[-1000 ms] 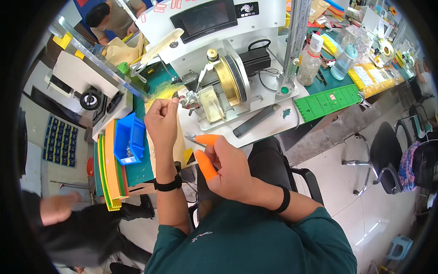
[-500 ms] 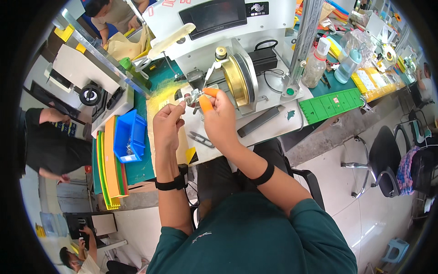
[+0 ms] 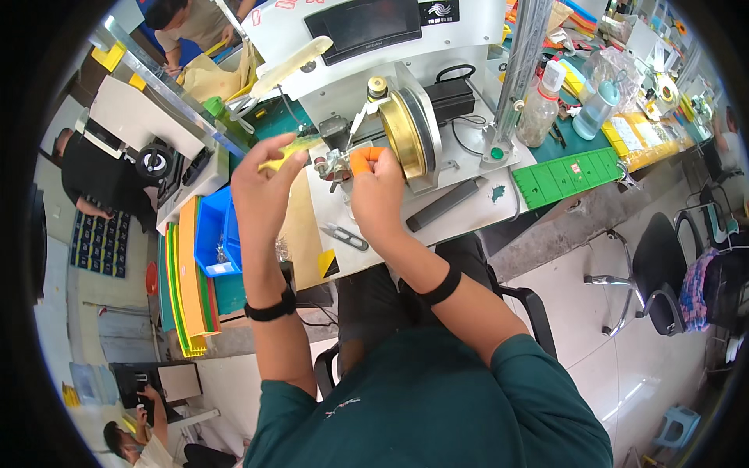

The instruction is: Assembling small metal components using pliers and a specialized machine.

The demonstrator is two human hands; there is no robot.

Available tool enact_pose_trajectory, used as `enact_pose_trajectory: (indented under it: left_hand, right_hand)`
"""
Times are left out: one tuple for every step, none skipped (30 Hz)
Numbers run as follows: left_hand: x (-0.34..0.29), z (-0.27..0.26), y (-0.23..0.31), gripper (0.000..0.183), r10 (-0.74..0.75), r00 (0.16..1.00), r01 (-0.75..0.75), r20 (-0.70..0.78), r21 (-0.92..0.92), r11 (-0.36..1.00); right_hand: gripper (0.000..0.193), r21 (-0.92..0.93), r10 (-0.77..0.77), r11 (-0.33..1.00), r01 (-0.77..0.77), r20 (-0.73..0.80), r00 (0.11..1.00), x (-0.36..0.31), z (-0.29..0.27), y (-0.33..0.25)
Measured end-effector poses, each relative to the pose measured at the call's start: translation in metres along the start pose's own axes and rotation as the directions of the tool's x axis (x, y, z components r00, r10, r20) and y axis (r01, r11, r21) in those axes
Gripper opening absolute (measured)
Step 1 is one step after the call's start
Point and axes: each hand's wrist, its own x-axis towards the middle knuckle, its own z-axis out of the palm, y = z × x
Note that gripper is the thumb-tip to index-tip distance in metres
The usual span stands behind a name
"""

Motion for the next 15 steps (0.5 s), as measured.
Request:
enact_pose_trajectory:
  left_hand:
    - [0.012, 0.0, 0.004, 0.026, 0.084, 0.982, -0.084, 0.168, -0.01, 0.996]
    - [0.025, 0.002, 0.006, 0.027, 0.166, 0.93, -0.165, 0.328, -0.033, 0.986]
    - [0.035, 0.006, 0.003, 0.025, 0.17, 0.881, -0.114, 0.441, -0.149, 0.982]
    - [0.044, 0.009, -0.001, 0.025, 0.168, 0.884, -0.116, 0.437, -0.144, 0.983]
    - [0.053, 0.014, -0.003, 0.023, 0.106, 0.806, -0.012, 0.583, -0.162, 0.987]
    - [0.059, 0.015, -0.004, 0.021, 0.051, 0.699, 0.093, 0.713, -0.161, 0.983]
    - [0.063, 0.015, -0.006, 0.021, 0.053, 0.699, 0.088, 0.713, -0.159, 0.983]
    - [0.066, 0.019, -0.004, 0.017, 0.041, 0.652, 0.11, 0.757, -0.148, 0.983]
    - [0.069, 0.022, -0.003, 0.013, 0.028, 0.603, 0.131, 0.798, -0.134, 0.982]
    - [0.072, 0.025, -0.005, 0.013, 0.035, 0.597, 0.127, 0.801, -0.137, 0.982]
    - [0.074, 0.027, -0.008, 0.009, 0.038, 0.56, 0.152, 0.828, -0.148, 0.977]
    - [0.075, 0.028, -0.011, 0.007, 0.042, 0.523, 0.179, 0.851, -0.157, 0.971]
    - [0.074, 0.028, -0.014, 0.007, 0.041, 0.527, 0.177, 0.849, -0.157, 0.972]
    - [0.071, 0.028, -0.015, 0.006, 0.061, 0.536, 0.158, 0.842, -0.17, 0.973]
    - [0.069, 0.028, -0.015, 0.006, 0.081, 0.542, 0.138, 0.836, -0.185, 0.973]
  right_hand:
    - [0.012, 0.022, -0.019, 1.0, 0.019, 0.001, 1.0, 0.003, 0.002, 0.002]
    - [0.012, 0.044, -0.039, 0.998, 0.039, 0.003, 0.999, 0.007, 0.005, 0.002]
    - [0.012, 0.047, -0.037, 0.998, 0.037, 0.011, 0.999, 0.005, 0.009, -0.001]
    - [0.011, 0.048, -0.01, 0.999, 0.008, 0.036, 0.999, 0.004, 0.011, -0.004]
    - [0.011, 0.049, 0.014, 0.999, -0.017, 0.054, 0.998, 0.003, 0.013, -0.007]
    - [0.011, 0.054, 0.011, 0.998, -0.014, 0.052, 0.999, 0.003, 0.015, -0.007]
    - [0.012, 0.071, 0.005, 0.997, -0.01, 0.07, 0.998, 0.003, 0.018, -0.005]
    - [0.012, 0.084, -0.006, 0.996, 0.0, 0.077, 0.997, 0.006, 0.017, -0.003]
    - [0.012, 0.086, -0.012, 0.996, 0.006, 0.067, 0.998, 0.011, 0.014, 0.003]
    - [0.013, 0.019, -0.038, 0.999, 0.037, 0.057, 0.998, 0.016, 0.012, 0.01]
    - [0.013, -0.048, -0.061, 0.997, 0.064, 0.057, 0.996, 0.018, 0.012, 0.011]
    - [0.013, -0.046, -0.064, 0.997, 0.066, 0.06, 0.996, 0.018, 0.012, 0.012]
    - [0.014, -0.052, -0.075, 0.996, 0.077, 0.046, 0.996, 0.017, 0.012, 0.014]
    - [0.015, -0.06, -0.083, 0.995, 0.085, 0.035, 0.996, 0.015, 0.013, 0.015]
    - [0.015, -0.06, -0.082, 0.995, 0.084, 0.041, 0.996, 0.009, 0.014, 0.009]
